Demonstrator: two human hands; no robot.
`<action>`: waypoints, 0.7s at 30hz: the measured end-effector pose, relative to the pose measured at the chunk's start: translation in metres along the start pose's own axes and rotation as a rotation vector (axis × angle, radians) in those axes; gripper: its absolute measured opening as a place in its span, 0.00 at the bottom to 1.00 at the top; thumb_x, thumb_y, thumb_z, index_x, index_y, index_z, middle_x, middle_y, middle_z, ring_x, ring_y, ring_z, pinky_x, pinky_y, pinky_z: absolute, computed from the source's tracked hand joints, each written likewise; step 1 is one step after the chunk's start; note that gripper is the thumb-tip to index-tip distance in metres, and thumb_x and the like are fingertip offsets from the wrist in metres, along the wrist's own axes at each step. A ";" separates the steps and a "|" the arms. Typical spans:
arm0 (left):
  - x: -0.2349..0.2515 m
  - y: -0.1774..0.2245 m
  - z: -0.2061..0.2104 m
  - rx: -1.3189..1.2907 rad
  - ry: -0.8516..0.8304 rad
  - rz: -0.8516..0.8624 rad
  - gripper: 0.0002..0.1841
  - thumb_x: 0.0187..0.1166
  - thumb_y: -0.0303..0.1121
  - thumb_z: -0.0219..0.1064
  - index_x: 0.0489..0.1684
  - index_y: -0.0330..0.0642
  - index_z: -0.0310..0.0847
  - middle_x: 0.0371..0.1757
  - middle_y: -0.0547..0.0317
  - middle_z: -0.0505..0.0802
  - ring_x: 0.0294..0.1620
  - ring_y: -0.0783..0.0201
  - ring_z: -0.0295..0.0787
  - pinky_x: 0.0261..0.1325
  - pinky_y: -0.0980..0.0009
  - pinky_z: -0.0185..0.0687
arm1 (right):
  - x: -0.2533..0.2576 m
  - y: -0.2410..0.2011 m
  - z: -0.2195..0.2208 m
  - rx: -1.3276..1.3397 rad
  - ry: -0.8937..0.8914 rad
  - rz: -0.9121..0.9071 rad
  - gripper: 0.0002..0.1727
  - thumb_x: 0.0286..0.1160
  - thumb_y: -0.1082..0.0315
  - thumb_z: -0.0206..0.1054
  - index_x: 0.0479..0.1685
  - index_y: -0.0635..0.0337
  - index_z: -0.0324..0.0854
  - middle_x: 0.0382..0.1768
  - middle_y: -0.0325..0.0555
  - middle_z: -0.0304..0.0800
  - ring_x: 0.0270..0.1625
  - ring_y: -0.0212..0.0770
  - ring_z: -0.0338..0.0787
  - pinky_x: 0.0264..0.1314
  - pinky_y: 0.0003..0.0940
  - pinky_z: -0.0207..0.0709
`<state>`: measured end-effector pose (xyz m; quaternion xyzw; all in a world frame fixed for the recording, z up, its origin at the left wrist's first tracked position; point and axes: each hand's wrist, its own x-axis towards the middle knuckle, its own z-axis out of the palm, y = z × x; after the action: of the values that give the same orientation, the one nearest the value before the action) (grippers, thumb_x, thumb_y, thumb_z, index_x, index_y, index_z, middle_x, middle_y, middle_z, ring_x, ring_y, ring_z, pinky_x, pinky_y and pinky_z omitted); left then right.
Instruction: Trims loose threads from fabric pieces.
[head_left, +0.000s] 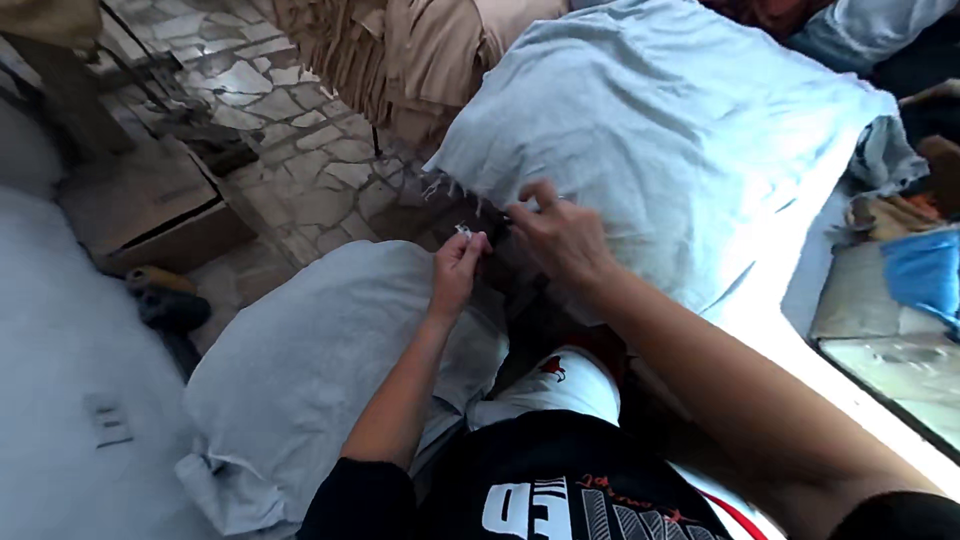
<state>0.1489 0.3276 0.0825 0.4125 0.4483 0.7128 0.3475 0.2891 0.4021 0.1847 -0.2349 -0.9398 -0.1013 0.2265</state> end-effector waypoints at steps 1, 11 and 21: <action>0.002 -0.001 -0.001 0.029 0.034 -0.005 0.14 0.91 0.32 0.55 0.34 0.38 0.83 0.28 0.69 0.83 0.25 0.81 0.75 0.31 0.83 0.74 | 0.010 -0.003 0.008 -0.028 -0.021 0.003 0.07 0.77 0.71 0.68 0.45 0.64 0.89 0.53 0.67 0.86 0.24 0.60 0.87 0.18 0.51 0.76; 0.076 -0.010 0.008 -0.188 -0.049 -0.231 0.15 0.92 0.40 0.56 0.40 0.37 0.80 0.27 0.65 0.84 0.26 0.75 0.80 0.34 0.76 0.80 | 0.006 0.001 -0.001 0.095 0.007 0.196 0.11 0.76 0.63 0.72 0.47 0.62 0.88 0.54 0.63 0.85 0.30 0.57 0.89 0.24 0.52 0.78; 0.017 0.005 0.001 -0.037 0.007 -0.008 0.19 0.93 0.36 0.51 0.23 0.47 0.73 0.22 0.73 0.76 0.21 0.81 0.67 0.28 0.82 0.66 | 0.022 -0.008 0.025 0.004 0.022 0.064 0.08 0.79 0.69 0.67 0.43 0.62 0.90 0.49 0.63 0.87 0.24 0.57 0.87 0.18 0.49 0.75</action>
<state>0.1417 0.3410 0.0923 0.4019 0.4378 0.7209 0.3564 0.2584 0.4113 0.1723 -0.2630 -0.9296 -0.0946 0.2404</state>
